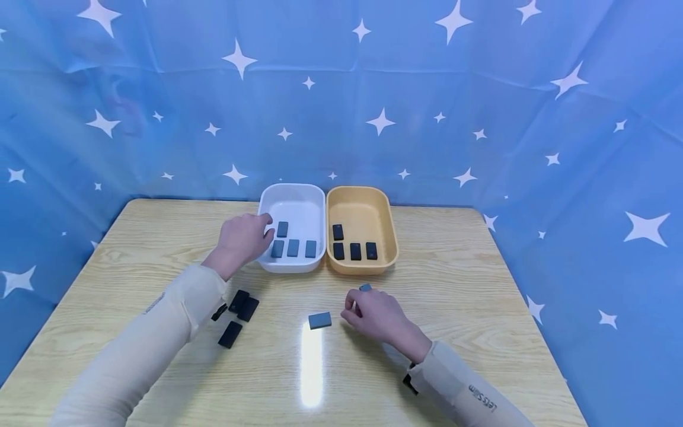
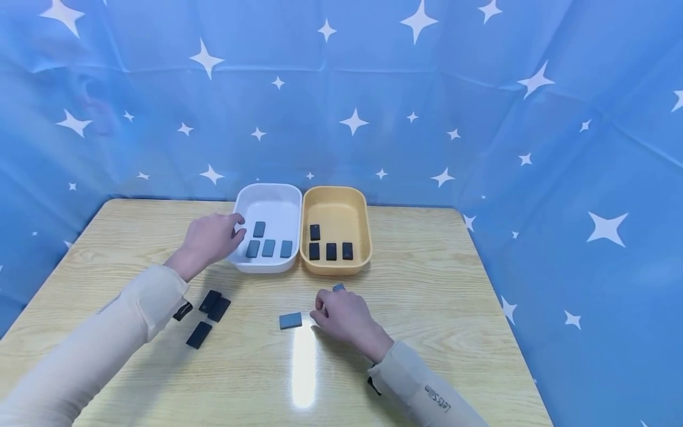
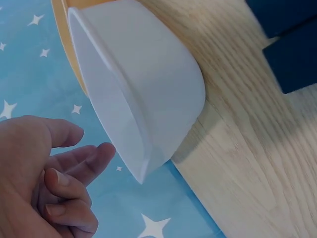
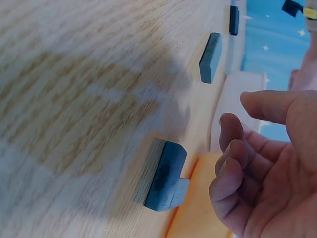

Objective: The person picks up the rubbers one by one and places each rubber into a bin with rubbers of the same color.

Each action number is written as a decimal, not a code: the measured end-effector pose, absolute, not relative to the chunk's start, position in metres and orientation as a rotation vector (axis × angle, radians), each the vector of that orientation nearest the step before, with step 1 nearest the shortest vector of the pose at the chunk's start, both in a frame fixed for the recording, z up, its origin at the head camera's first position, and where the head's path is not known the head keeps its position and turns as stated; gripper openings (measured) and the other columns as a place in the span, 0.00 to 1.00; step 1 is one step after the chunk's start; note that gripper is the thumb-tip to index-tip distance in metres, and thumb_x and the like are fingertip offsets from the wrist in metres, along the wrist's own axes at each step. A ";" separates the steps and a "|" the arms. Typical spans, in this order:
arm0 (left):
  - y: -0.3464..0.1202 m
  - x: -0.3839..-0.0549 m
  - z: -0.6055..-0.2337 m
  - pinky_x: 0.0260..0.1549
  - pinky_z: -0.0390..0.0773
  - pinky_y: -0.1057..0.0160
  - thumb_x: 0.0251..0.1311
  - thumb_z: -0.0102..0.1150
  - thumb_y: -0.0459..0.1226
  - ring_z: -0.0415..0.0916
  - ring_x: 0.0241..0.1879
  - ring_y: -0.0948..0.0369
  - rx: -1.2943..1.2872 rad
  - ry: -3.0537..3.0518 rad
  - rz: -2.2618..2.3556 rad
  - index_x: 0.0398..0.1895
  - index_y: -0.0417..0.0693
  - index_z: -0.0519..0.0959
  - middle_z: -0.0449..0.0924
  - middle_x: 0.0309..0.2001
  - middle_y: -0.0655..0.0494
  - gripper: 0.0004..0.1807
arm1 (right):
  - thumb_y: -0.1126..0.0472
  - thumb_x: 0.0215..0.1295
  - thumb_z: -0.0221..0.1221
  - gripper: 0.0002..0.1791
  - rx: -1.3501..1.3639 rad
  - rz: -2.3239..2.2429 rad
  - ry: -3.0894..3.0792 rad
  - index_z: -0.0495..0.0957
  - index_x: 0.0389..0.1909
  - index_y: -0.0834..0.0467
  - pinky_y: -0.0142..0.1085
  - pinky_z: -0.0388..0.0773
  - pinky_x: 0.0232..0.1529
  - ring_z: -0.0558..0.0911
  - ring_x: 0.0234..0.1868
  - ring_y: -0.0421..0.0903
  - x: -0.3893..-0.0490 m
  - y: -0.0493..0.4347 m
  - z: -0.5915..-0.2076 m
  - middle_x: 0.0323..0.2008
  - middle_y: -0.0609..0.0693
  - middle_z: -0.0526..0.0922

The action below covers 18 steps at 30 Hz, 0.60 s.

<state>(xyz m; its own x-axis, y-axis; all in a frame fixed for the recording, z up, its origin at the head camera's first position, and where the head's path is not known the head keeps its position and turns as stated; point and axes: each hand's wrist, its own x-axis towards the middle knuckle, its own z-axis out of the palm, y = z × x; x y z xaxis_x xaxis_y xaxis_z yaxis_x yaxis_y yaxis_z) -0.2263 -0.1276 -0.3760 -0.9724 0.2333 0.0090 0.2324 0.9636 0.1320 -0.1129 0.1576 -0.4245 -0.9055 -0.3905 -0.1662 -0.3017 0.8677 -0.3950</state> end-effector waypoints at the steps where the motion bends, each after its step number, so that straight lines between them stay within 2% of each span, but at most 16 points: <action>1: -0.128 -0.224 -0.376 0.14 0.65 0.61 0.68 0.49 0.45 0.71 0.18 0.56 0.380 3.106 0.207 0.55 0.45 0.78 0.77 0.20 0.52 0.19 | 0.49 0.65 0.60 0.08 -0.526 -0.535 2.799 0.78 0.31 0.49 0.33 0.67 0.21 0.71 0.19 0.36 -0.113 0.157 -0.424 0.19 0.38 0.74; 4: -0.130 -0.218 -0.376 0.14 0.64 0.62 0.68 0.50 0.45 0.70 0.18 0.57 0.405 3.108 0.213 0.55 0.46 0.78 0.74 0.18 0.55 0.19 | 0.50 0.65 0.60 0.08 -0.524 -0.534 2.795 0.78 0.31 0.49 0.33 0.67 0.22 0.71 0.19 0.36 -0.113 0.158 -0.425 0.19 0.39 0.75; 12: -0.136 -0.202 -0.376 0.16 0.65 0.62 0.67 0.52 0.45 0.71 0.20 0.59 0.459 3.116 0.255 0.53 0.47 0.79 0.77 0.21 0.56 0.17 | 0.50 0.65 0.60 0.08 -0.510 -0.531 2.785 0.78 0.32 0.49 0.33 0.67 0.22 0.71 0.19 0.37 -0.113 0.158 -0.427 0.19 0.39 0.74; 18: -0.139 -0.189 -0.375 0.15 0.63 0.64 0.66 0.53 0.43 0.68 0.17 0.61 0.524 3.119 0.308 0.48 0.48 0.81 0.74 0.19 0.59 0.14 | 0.51 0.65 0.60 0.07 -0.509 -0.540 2.775 0.78 0.32 0.49 0.32 0.67 0.21 0.71 0.19 0.37 -0.113 0.157 -0.427 0.19 0.39 0.74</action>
<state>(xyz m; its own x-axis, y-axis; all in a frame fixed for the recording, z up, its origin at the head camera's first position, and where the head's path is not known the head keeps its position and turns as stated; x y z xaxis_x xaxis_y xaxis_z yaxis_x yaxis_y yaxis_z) -0.1887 -0.1394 -0.3752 -0.9451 0.3199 0.0673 0.3269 0.9269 0.1843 -0.1131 0.1574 -0.4270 -0.9023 -0.3863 -0.1916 -0.2863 0.8689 -0.4037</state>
